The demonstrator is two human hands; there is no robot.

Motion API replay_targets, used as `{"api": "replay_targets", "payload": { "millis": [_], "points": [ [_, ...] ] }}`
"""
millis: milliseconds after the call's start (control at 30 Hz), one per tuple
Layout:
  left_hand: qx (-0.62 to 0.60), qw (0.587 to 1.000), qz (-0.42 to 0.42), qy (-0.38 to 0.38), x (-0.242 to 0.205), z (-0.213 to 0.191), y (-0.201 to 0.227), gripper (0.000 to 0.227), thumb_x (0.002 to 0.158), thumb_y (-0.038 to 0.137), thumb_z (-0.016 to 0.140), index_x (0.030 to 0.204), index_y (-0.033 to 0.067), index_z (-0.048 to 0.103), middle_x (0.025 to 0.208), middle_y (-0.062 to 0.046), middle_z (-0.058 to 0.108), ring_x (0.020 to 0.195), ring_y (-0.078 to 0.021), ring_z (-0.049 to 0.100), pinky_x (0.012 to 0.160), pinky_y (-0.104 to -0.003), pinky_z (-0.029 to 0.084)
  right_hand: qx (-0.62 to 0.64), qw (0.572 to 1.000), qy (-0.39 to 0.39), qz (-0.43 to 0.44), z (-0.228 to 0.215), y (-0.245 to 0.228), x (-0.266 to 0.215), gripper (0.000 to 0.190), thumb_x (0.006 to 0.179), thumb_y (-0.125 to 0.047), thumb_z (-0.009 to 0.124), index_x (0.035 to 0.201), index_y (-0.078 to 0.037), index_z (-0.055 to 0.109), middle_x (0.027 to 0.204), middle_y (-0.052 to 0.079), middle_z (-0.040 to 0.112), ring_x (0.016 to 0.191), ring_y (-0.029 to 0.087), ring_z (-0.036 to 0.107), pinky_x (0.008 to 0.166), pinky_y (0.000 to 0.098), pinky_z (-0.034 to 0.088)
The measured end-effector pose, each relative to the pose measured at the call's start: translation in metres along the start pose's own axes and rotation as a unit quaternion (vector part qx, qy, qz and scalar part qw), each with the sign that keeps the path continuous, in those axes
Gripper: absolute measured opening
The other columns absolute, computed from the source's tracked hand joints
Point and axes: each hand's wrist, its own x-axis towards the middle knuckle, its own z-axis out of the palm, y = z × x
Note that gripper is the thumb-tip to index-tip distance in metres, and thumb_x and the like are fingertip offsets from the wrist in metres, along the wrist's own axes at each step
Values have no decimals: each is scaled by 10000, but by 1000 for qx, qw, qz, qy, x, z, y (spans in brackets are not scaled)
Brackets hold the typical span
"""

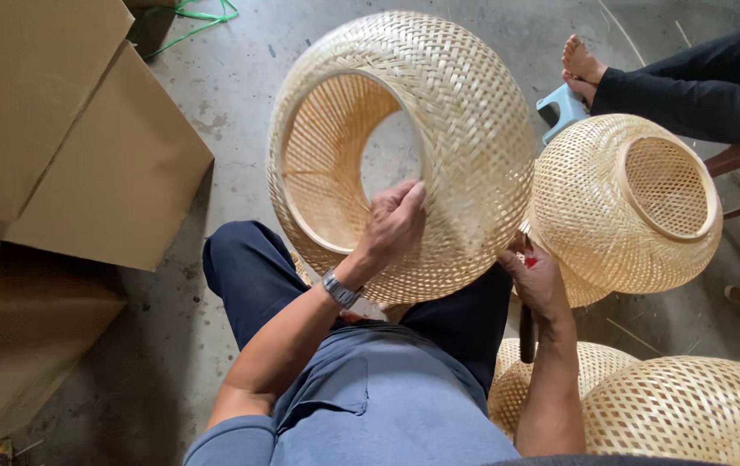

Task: The person is sitting on the floor weaving a large, round bamboo basket. They use a red-handled tool to tuck and secure the bamboo strips along the rim of the basket. Several other similar baskets are visible on the floor nearby.

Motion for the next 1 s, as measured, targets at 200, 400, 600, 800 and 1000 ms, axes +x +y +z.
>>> {"api": "replay_targets", "payload": {
  "millis": [200, 400, 600, 800, 1000],
  "points": [
    [192, 981, 9, 35, -49, -6, 8, 224, 1086, 236, 563, 1041, 36, 654, 751, 76, 524, 656, -26, 461, 552, -215, 402, 47, 993, 60, 93, -19, -29, -15, 544, 998, -321, 561, 1473, -58, 532, 1060, 34, 665, 640, 88, 443, 499, 268, 340],
    [207, 978, -34, 11, -55, -8, 16, 284, 1112, 244, 587, 1030, -11, 679, 759, 36, 583, 664, -47, 508, 572, -227, 432, -145, 982, 65, 106, -14, -114, -8, 498, 1115, -446, 395, 1291, 2, 523, 1018, 128, 613, 673, 134, 480, 521, 316, 417],
    [233, 970, -40, 62, -57, 17, 30, 473, 977, 234, 694, 1271, -47, 451, 820, -63, 732, 717, -93, 694, 616, -257, 564, -367, 923, -39, -111, 1, -171, -9, 558, 1090, -434, 401, 1452, -69, 619, 1057, 140, 654, 768, 238, 603, 674, 384, 533],
    [195, 975, -38, 98, -60, 33, 33, 493, 969, 268, 688, 1266, -46, 451, 881, -99, 745, 749, -105, 706, 616, -261, 582, -425, 867, -103, -237, 11, -218, -8, 570, 1068, -354, 508, 1510, 5, 528, 1105, 192, 668, 817, 273, 651, 734, 408, 545],
    [182, 975, -28, 122, -60, 37, 32, 487, 968, 287, 693, 1240, -41, 459, 880, -96, 745, 727, -105, 695, 585, -265, 569, -515, 803, -127, -273, 21, -238, 2, 505, 1005, -272, 588, 1434, -5, 573, 998, 193, 686, 841, 303, 684, 724, 418, 573]
  ]
}}
